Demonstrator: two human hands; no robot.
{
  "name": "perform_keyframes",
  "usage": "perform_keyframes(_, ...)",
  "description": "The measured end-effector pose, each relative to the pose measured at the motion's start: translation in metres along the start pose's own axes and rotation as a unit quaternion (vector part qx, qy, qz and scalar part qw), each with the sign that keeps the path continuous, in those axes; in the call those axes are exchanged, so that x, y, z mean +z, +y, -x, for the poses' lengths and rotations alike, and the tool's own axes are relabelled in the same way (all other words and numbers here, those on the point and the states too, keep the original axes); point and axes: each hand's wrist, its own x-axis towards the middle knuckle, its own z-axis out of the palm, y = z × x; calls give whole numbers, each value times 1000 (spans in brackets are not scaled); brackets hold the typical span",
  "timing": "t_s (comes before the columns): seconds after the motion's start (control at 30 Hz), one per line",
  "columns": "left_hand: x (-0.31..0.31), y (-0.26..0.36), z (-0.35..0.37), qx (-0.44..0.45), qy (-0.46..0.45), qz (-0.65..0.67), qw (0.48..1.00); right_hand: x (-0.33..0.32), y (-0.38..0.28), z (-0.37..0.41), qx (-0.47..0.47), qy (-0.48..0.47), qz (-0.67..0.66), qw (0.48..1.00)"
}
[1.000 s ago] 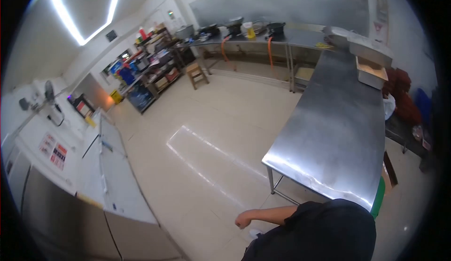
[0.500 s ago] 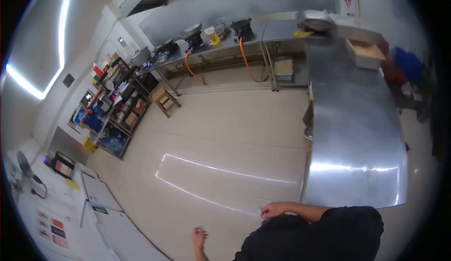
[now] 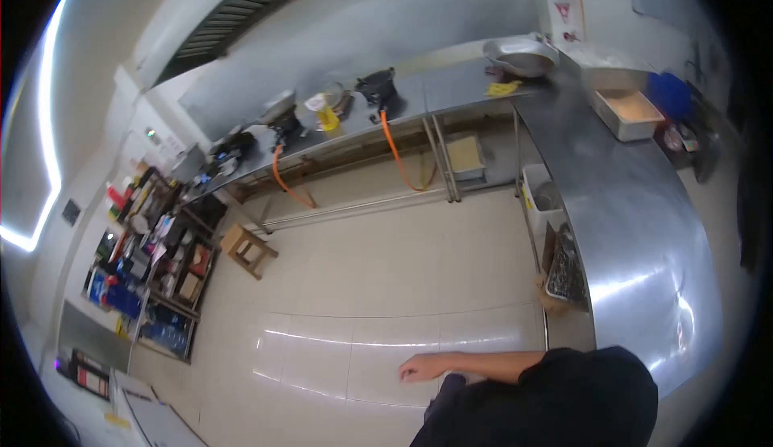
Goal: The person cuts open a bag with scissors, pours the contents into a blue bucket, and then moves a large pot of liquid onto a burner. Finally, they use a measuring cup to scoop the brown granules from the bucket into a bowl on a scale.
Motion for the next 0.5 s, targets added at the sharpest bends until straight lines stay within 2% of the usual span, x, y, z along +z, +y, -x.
perform_keyframes(0.03,-5,36,-21,14,-10,-20,1000,-7,50,-2,32,22,8,999)
perform_keyframes(0.07,-8,77,-44,29,-21,-41,998,-27,77,1,158,-40,129,978)
perform_keyframes(0.1,-9,118,-67,45,-30,-59,997,-54,102,16,289,-109,246,919)
perform_keyframes(0.17,-7,210,-114,83,-43,-94,991,-105,163,59,384,-157,230,880)
perform_keyframes(0.2,-8,260,-134,104,-43,-107,988,-121,209,98,396,10,147,906)
perform_keyframes(0.23,-10,314,-153,134,-36,-123,983,-124,257,149,386,177,54,904)
perform_keyframes(0.27,-11,371,-171,167,-29,-132,977,-133,261,189,428,338,-165,822)
perform_keyframes(0.3,-6,435,-192,211,-18,-127,969,-140,264,231,450,392,-160,787)
perform_keyframes(0.33,3,500,-206,252,-13,-117,960,-148,265,274,461,371,-36,805)
perform_keyframes(0.4,42,630,-222,330,-11,-70,941,-157,215,314,459,427,-51,778)
perform_keyframes(0.43,66,694,-218,354,-20,-93,931,-172,194,319,546,427,-265,670)
perform_keyframes(0.47,93,749,-212,373,-27,-114,921,-162,210,334,458,420,-189,761)
perform_keyframes(0.5,126,794,-198,396,-34,-119,910,-174,214,336,448,412,-193,769)
